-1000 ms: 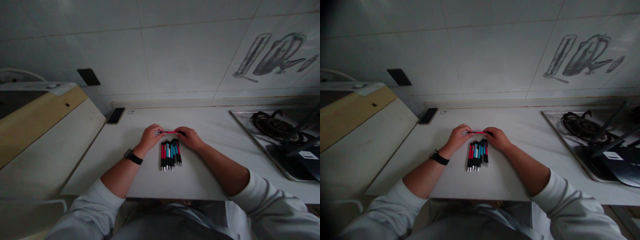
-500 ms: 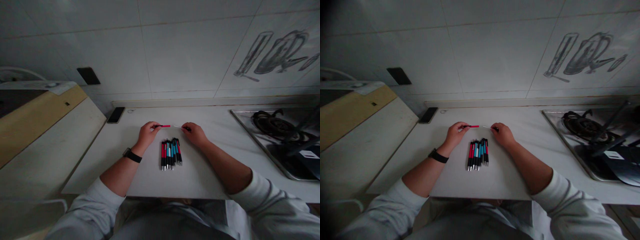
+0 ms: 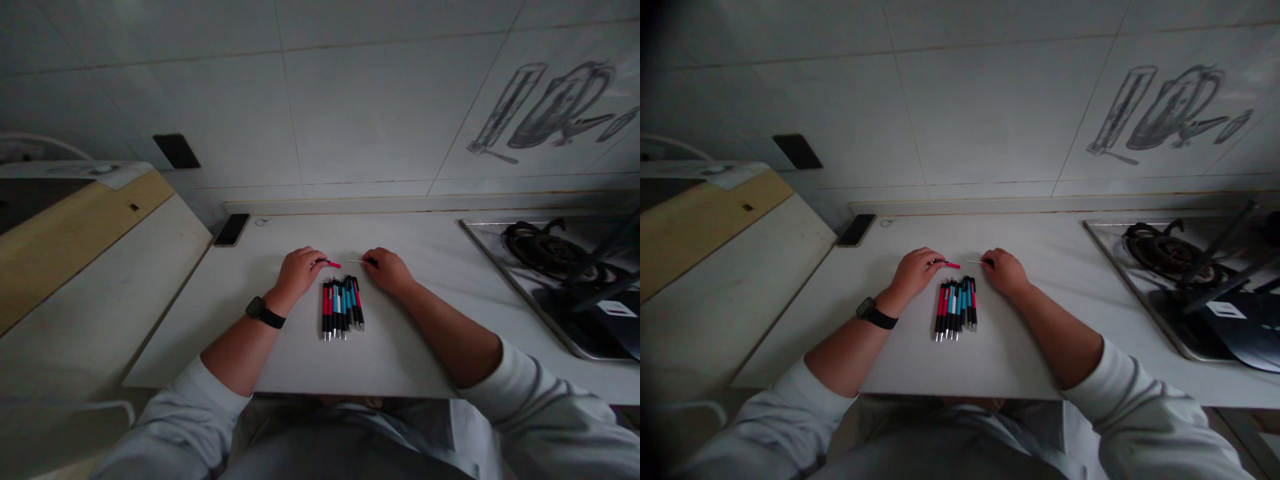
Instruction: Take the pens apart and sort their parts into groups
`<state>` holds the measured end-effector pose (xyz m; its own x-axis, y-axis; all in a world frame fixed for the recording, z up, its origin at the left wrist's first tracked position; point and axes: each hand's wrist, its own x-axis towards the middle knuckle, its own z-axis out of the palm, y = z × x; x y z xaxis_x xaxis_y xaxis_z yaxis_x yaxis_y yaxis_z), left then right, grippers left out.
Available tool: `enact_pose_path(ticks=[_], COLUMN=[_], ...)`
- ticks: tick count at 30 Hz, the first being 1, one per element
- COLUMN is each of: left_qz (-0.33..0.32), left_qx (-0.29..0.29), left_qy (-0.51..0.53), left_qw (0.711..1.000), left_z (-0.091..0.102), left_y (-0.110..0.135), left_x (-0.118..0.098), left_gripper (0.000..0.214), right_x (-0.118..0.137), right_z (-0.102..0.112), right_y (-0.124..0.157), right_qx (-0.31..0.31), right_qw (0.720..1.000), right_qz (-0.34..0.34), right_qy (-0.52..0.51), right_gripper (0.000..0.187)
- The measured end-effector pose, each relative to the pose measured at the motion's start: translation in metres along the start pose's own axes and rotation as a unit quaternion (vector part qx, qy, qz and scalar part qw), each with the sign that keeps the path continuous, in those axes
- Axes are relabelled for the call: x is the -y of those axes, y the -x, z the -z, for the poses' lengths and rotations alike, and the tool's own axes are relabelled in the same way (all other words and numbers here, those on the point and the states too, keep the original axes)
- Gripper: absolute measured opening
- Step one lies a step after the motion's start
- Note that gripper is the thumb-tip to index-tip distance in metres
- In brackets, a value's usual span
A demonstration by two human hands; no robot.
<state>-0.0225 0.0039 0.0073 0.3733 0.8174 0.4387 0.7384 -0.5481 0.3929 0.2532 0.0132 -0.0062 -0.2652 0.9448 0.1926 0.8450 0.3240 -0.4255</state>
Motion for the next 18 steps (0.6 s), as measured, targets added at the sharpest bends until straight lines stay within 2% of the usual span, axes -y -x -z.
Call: enact_pose_path(ticks=[4,8,13,18], left_qz=[-0.014,0.003,0.099,0.171], left_qx=[0.008,-0.008,-0.041,-0.12], left_qy=[-0.026,0.003,0.075,0.198], left_qw=[1.0,1.0,0.991,0.958], left_z=[0.004,0.009,0.027,0.06], left_y=[0.0,0.0,-0.001,-0.004], left_x=[-0.004,-0.004,0.006,0.034], left_gripper=[0.015,0.014,0.013,0.023], right_x=[0.0,-0.001,-0.002,-0.004], right_z=[0.0,0.0,-0.001,-0.003], right_y=[0.0,-0.001,-0.001,-0.001], right_qx=[0.0,0.004,0.006,0.001], right_qw=[1.0,1.0,1.0,1.0], right_qz=[-0.001,-0.003,-0.002,0.002], right_qy=[0.002,0.006,0.01,0.006], right_gripper=[0.017,0.017,0.017,0.017])
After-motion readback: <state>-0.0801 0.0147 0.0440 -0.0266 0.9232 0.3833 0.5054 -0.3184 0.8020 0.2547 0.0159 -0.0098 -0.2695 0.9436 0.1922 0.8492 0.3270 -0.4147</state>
